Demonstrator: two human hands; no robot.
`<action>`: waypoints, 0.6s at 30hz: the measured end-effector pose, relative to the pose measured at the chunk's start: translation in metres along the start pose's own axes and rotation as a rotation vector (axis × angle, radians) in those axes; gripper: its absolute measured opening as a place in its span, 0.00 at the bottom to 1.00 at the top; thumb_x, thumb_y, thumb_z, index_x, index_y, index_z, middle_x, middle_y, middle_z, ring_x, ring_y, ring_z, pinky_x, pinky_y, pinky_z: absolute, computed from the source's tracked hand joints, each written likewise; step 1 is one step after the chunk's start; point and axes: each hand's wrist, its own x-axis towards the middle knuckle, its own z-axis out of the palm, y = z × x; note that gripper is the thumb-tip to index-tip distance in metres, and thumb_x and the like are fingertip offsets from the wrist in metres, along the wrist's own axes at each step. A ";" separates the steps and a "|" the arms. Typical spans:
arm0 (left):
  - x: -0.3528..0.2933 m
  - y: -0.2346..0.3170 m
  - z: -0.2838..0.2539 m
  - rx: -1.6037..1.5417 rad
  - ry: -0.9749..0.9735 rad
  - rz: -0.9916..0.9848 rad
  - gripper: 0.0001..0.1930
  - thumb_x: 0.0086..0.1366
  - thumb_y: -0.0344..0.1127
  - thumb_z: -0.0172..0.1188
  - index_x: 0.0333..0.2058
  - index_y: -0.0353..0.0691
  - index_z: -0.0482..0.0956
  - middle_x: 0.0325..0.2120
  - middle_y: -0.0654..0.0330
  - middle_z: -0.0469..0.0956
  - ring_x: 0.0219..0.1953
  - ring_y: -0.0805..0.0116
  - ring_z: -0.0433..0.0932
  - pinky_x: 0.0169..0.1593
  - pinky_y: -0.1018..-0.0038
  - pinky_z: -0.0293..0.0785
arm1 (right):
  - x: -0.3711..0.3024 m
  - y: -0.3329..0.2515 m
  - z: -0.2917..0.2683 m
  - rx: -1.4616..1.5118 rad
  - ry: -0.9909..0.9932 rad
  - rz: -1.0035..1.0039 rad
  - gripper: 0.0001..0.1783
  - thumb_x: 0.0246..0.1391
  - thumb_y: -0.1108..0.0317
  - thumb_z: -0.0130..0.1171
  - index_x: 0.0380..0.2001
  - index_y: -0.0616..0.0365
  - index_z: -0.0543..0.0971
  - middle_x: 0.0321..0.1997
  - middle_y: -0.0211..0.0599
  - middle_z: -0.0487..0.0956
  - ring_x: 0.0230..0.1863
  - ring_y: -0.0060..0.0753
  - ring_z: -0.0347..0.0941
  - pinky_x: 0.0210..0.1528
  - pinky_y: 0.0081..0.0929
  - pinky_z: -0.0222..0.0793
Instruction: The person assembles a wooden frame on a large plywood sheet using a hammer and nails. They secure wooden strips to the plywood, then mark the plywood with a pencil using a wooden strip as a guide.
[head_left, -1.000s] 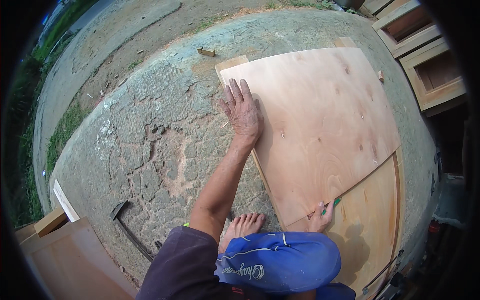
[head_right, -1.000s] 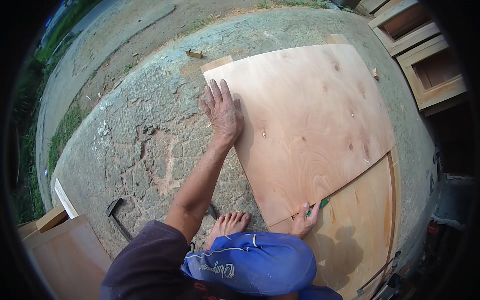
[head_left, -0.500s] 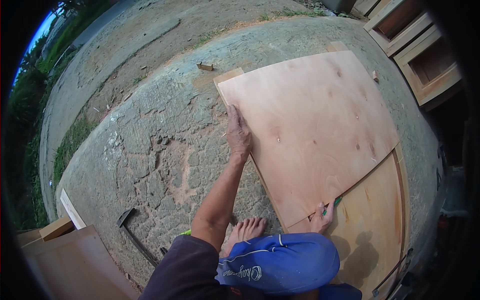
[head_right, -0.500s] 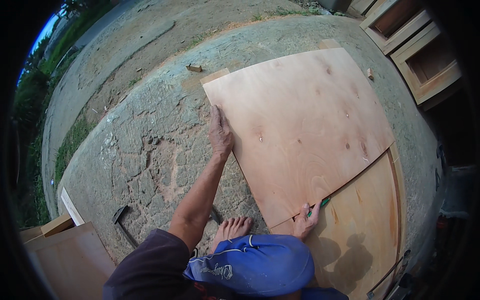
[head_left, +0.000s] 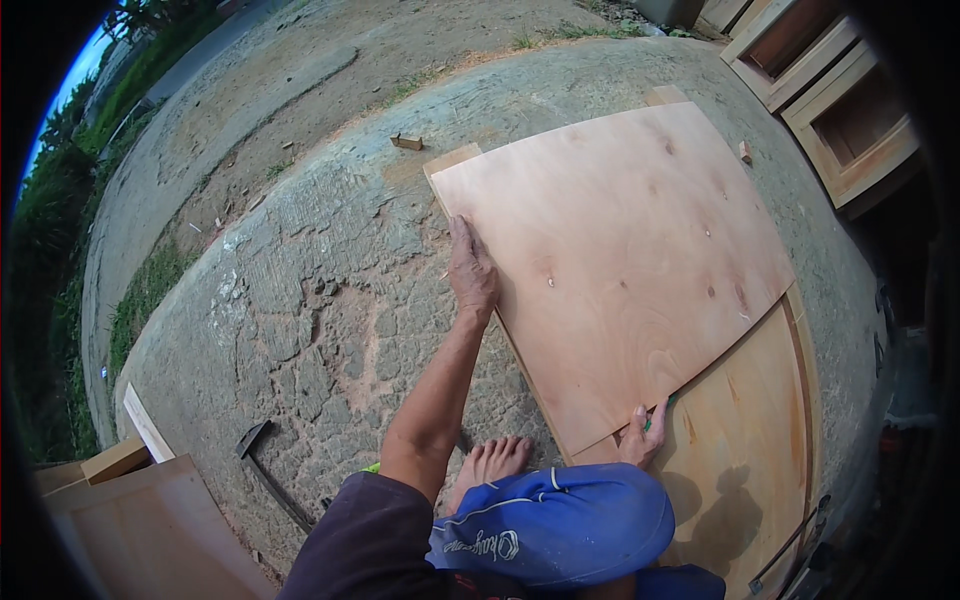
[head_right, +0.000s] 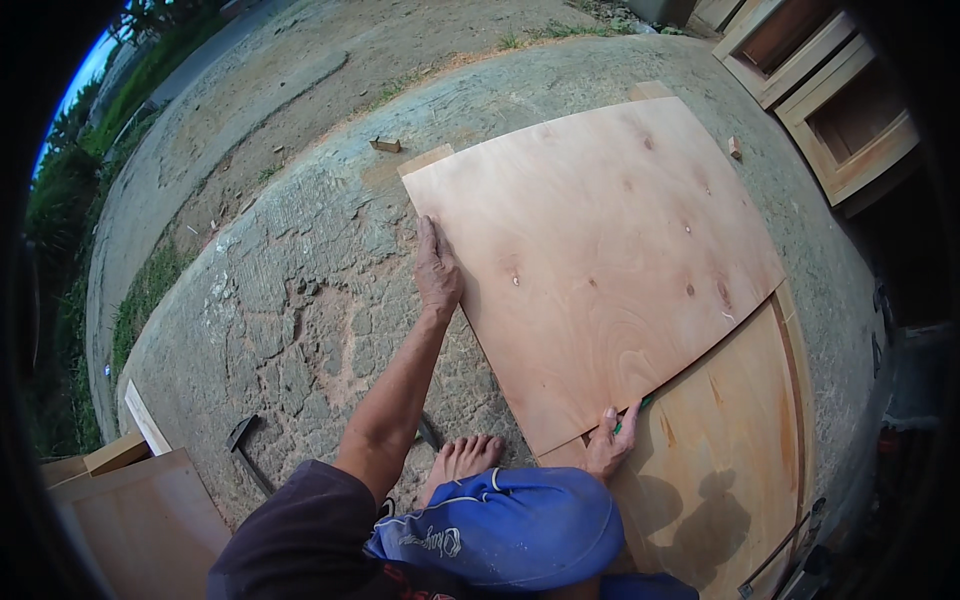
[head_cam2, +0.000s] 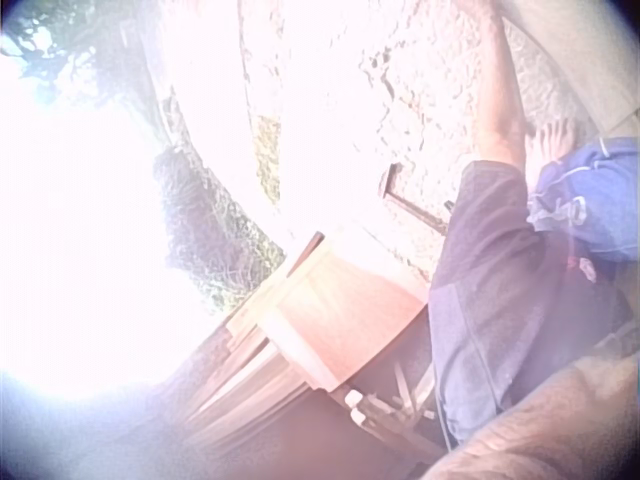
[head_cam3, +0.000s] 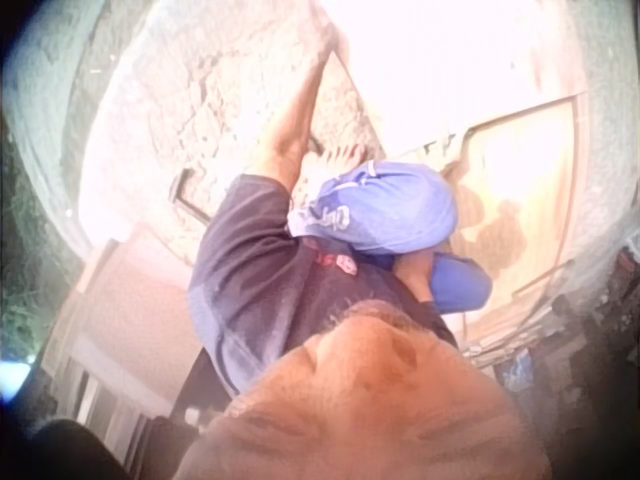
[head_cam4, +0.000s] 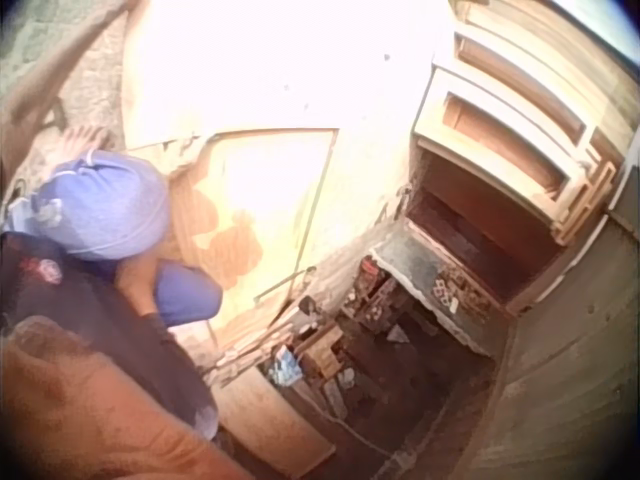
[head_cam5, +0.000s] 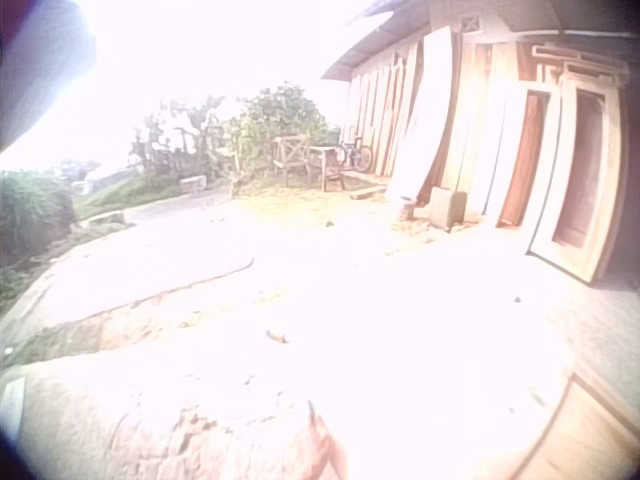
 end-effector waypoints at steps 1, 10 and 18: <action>0.000 0.001 0.000 0.001 0.002 -0.005 0.24 0.78 0.39 0.42 0.68 0.36 0.61 0.69 0.45 0.58 0.73 0.53 0.55 0.73 0.67 0.51 | -0.001 -0.002 0.001 -0.012 0.006 -0.002 0.35 0.64 0.69 0.54 0.71 0.67 0.57 0.32 0.34 0.71 0.21 0.20 0.61 0.22 0.22 0.60; -0.002 0.005 0.003 0.011 -0.026 0.017 0.24 0.76 0.36 0.44 0.67 0.34 0.62 0.69 0.46 0.60 0.72 0.53 0.56 0.73 0.67 0.54 | 0.007 0.008 -0.007 -0.011 -0.020 0.040 0.36 0.64 0.69 0.55 0.71 0.66 0.57 0.32 0.36 0.73 0.21 0.22 0.65 0.23 0.25 0.65; -0.002 0.003 0.006 0.059 -0.003 0.028 0.24 0.76 0.37 0.44 0.66 0.33 0.63 0.68 0.43 0.60 0.72 0.51 0.56 0.73 0.66 0.54 | 0.015 0.033 -0.008 0.015 -0.040 -0.013 0.37 0.63 0.72 0.55 0.73 0.61 0.55 0.33 0.32 0.71 0.25 0.21 0.67 0.24 0.24 0.68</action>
